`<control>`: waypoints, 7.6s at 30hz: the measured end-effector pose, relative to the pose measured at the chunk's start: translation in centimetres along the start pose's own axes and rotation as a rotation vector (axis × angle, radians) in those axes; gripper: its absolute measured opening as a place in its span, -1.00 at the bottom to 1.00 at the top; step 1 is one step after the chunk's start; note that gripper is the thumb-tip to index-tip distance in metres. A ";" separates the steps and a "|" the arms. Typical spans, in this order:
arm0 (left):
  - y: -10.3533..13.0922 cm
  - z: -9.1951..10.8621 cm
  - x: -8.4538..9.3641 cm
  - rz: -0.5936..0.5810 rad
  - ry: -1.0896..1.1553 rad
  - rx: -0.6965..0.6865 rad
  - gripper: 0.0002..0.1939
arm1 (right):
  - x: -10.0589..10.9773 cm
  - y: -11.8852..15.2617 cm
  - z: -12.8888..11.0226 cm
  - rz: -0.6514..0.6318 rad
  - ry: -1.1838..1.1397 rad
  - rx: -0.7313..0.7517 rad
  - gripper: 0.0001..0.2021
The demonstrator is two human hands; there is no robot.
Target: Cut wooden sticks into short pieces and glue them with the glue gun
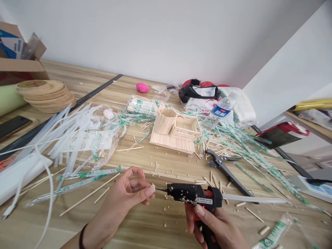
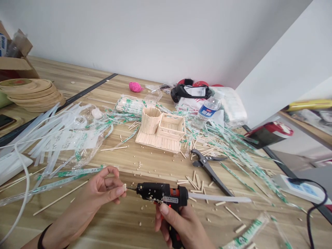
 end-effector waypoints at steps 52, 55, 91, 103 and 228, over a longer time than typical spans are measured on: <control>-0.1 -0.4 0.0 -0.030 0.005 0.000 -0.64 | 0.1 0.0 0.1 -0.022 0.002 -0.025 -0.46; 0.0 -0.2 0.0 -0.029 0.003 -0.014 -0.64 | 0.1 0.0 0.1 -0.023 0.009 -0.021 -0.47; 0.0 1.1 2.0 0.111 -0.002 -0.022 -0.66 | 2.7 -0.3 -1.7 0.136 0.192 0.175 -0.55; 0.3 1.5 2.4 0.129 0.054 -0.019 -0.61 | 16.7 0.0 -5.0 0.736 1.192 0.276 -0.70; 0.3 1.2 2.5 0.188 0.016 -0.048 -0.59 | 5.0 -2.3 -9.0 0.584 0.823 0.537 -0.66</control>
Point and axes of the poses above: each hand's wrist, its own y-axis away from the middle knuckle, its own x-axis out of the back of the hand, z = x × y, the point moved 10 cm from there along -y, towards the middle knuckle, and after that the axes turned 3 degrees about -y, right-handed, at the moved point
